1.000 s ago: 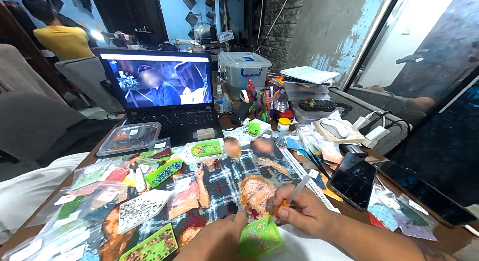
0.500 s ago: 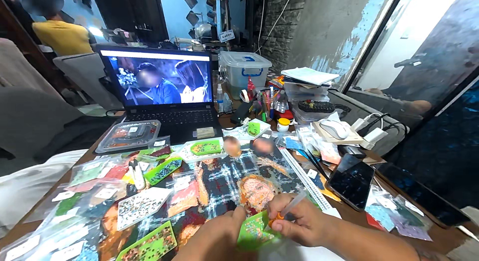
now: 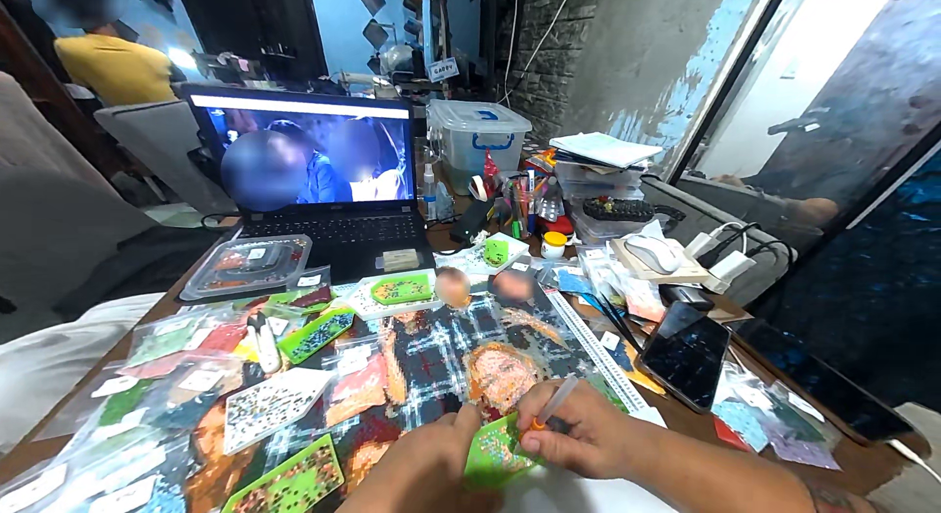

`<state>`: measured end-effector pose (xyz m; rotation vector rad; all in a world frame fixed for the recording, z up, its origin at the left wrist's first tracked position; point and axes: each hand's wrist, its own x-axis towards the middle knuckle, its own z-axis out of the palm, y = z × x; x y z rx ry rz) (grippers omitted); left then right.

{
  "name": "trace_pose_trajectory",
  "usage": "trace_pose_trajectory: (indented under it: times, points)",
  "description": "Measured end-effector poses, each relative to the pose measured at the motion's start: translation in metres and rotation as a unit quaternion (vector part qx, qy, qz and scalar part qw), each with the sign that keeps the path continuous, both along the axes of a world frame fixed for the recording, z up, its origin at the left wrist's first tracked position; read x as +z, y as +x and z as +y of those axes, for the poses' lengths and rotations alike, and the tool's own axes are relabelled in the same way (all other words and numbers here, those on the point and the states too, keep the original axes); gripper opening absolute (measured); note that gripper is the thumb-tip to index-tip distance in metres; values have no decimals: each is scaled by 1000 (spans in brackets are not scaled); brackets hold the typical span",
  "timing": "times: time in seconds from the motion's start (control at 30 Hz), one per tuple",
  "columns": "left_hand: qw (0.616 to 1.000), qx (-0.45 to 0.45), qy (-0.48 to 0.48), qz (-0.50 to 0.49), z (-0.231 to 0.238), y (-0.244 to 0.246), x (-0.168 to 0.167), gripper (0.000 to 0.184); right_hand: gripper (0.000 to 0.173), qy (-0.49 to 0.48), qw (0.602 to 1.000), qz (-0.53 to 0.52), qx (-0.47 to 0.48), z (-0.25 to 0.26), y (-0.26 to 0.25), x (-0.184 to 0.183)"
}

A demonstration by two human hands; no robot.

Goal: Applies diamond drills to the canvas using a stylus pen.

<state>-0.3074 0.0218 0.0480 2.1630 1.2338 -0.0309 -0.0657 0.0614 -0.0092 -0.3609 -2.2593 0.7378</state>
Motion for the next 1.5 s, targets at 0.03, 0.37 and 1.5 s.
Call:
trace_pose_trajectory:
  times: [0.03,0.37,1.5]
  points:
    - [1000,0,1,0,0,0,0,58,30,0,1000,0,1,0,0,0]
    - [1000,-4,7,-8,-1,-1,-1,57,30,8,1000,-3,-3,0,-1,-1]
    - [999,10,-4,43,-2,-6,6,55,23,-48,997,18,-63,18,16,-2]
